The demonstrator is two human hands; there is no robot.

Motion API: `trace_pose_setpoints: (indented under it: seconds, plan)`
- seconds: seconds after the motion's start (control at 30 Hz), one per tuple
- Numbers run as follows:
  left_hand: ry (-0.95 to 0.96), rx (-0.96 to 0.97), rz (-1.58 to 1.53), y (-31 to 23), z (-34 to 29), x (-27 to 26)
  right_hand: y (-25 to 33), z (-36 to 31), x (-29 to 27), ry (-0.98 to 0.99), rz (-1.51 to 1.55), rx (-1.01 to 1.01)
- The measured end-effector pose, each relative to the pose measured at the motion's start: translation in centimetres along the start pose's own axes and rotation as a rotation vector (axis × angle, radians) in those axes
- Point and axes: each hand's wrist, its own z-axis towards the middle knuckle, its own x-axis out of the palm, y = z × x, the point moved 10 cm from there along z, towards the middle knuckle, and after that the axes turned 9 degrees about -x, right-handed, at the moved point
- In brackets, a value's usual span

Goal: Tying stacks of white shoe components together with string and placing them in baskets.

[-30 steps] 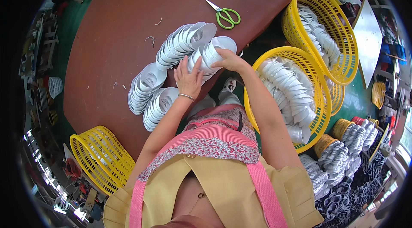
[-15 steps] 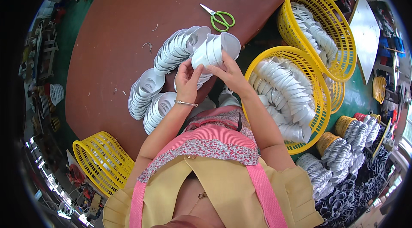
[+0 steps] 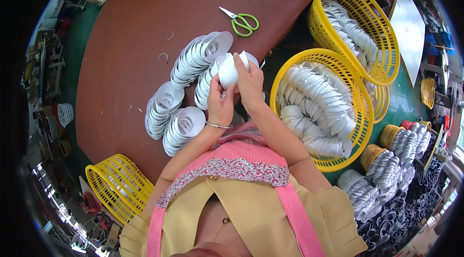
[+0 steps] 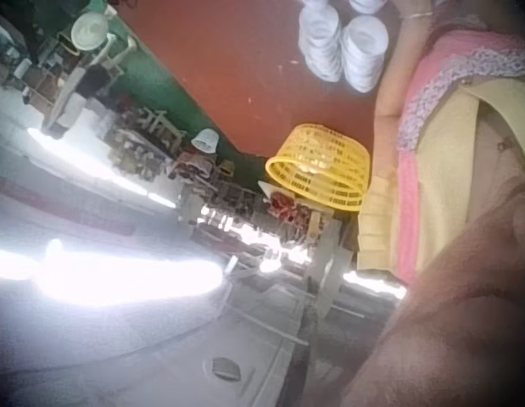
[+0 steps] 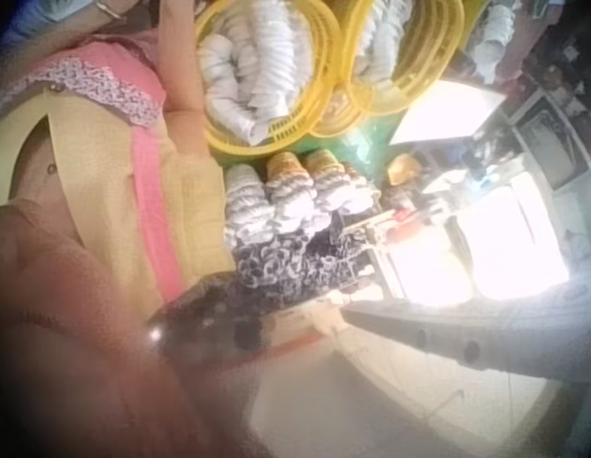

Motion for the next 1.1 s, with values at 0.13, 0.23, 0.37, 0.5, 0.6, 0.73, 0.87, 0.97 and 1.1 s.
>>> trace_pose_setpoints:
  seconds: [0.13, 0.23, 0.37, 0.5, 0.6, 0.73, 0.87, 0.97, 1.1]
  plan:
    - [0.043, -0.045, 0.046, -0.8, 0.7, -0.3, 2.0, -1.1, 0.9, 0.096, -0.009, -0.178]
    - [0.045, -0.082, 0.143, 0.2, 0.6, -0.1, 2.0, -1.5, 1.0, 0.1, -0.035, -0.164]
    - [-0.016, 0.082, 0.287, -1.2, -1.4, 0.3, -0.1, -1.4, 0.3, 0.043, 0.0, 0.141]
    - [-0.032, 0.05, 0.093, -1.4, -1.4, -0.4, 1.3, -2.7, 0.4, 0.169, -0.036, -0.07]
    - [-0.011, 0.0, 0.073, -1.2, -0.4, -0.4, 1.8, -3.1, 0.5, 0.167, -0.065, -0.235]
    - [0.007, 0.096, 0.248, -1.7, -1.3, -0.1, 0.1, -2.7, -0.2, -0.016, 0.022, -0.023]
    - [-0.043, 0.181, 0.408, -1.9, -2.1, 0.3, 0.2, -2.6, -0.6, -0.021, 0.055, 0.076]
    - [0.024, 0.062, 0.112, -2.0, -1.3, 0.1, 1.1, -4.3, -0.5, 0.024, 0.067, -0.115]
    - [0.009, 0.067, 0.174, -1.6, -1.3, 0.0, 0.5, -3.7, -0.8, 0.052, -0.019, -0.078]
